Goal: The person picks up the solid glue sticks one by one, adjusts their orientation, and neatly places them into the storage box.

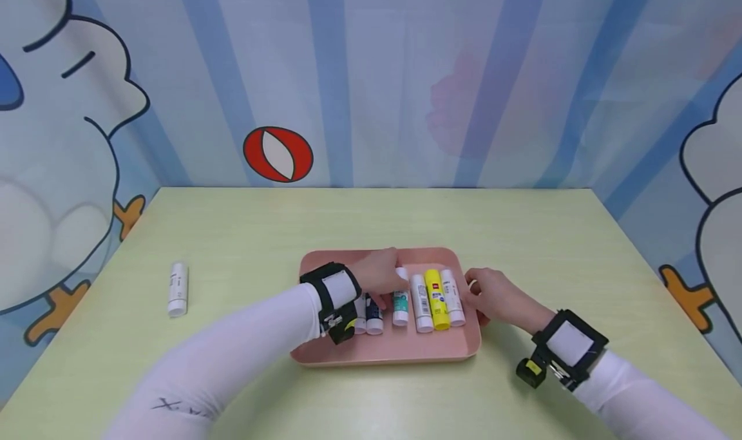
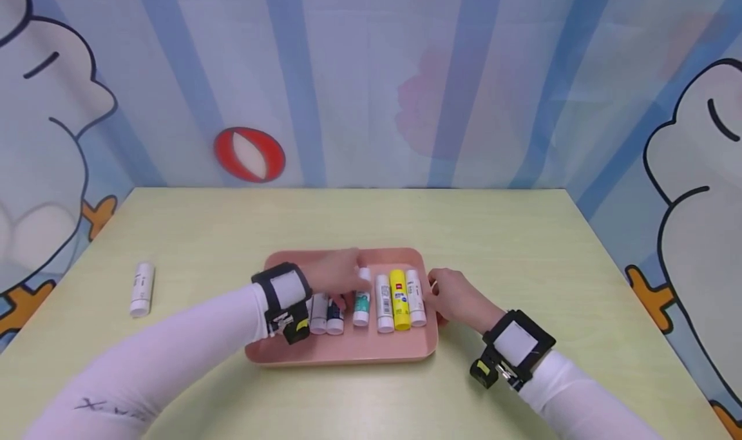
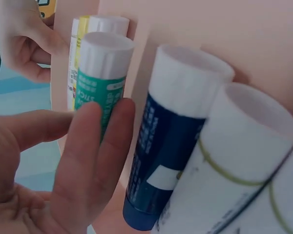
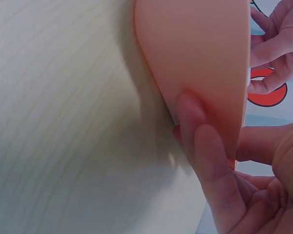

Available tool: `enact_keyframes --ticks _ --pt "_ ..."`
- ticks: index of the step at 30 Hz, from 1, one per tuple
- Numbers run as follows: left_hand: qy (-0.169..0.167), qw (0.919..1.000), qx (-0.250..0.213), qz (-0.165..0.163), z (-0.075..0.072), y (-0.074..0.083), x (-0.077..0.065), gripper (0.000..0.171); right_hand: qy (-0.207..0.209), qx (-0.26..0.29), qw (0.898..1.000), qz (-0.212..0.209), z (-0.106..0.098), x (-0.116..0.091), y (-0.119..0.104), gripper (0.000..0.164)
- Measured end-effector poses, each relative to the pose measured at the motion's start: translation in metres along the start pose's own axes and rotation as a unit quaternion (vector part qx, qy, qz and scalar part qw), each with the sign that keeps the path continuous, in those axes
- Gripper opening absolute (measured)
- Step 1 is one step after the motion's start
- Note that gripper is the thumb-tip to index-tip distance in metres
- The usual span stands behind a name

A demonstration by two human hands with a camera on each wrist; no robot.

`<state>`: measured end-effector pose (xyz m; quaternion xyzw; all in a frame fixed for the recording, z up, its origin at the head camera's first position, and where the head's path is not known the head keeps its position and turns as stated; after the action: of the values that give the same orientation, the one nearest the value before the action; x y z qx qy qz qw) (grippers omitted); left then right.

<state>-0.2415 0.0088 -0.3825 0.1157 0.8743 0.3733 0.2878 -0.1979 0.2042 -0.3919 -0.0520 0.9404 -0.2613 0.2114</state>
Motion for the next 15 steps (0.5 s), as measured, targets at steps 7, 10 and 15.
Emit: enact_keyframes --ticks 7,10,15 --pt "0.004 0.9999 -0.006 -0.011 0.0039 0.0038 -0.0004 0.049 -0.001 0.002 1.0 -0.001 0.0006 -0.0001 -0.0006 0.022" --pt "0.004 0.9999 0.002 -0.013 0.0059 0.0047 -0.0008 0.047 0.0 -0.003 1.0 -0.004 0.0002 0.0 -0.0012 0.021" --pt "0.009 0.9995 0.011 -0.029 0.0101 0.0047 0.0025 0.038 0.003 -0.011 1.0 -0.01 -0.0003 -0.0005 -0.0018 0.019"
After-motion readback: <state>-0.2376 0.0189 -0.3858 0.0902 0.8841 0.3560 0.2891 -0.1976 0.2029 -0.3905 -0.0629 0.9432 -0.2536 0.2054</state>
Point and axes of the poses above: each hand's wrist, its own x-axis towards the middle knuckle, its own z-axis out of the palm, y = z × x, the point moved 4 cm from there along x, towards the middle knuckle, and after that the axes turned 8 degrees about -x, right-handed, at the moved point
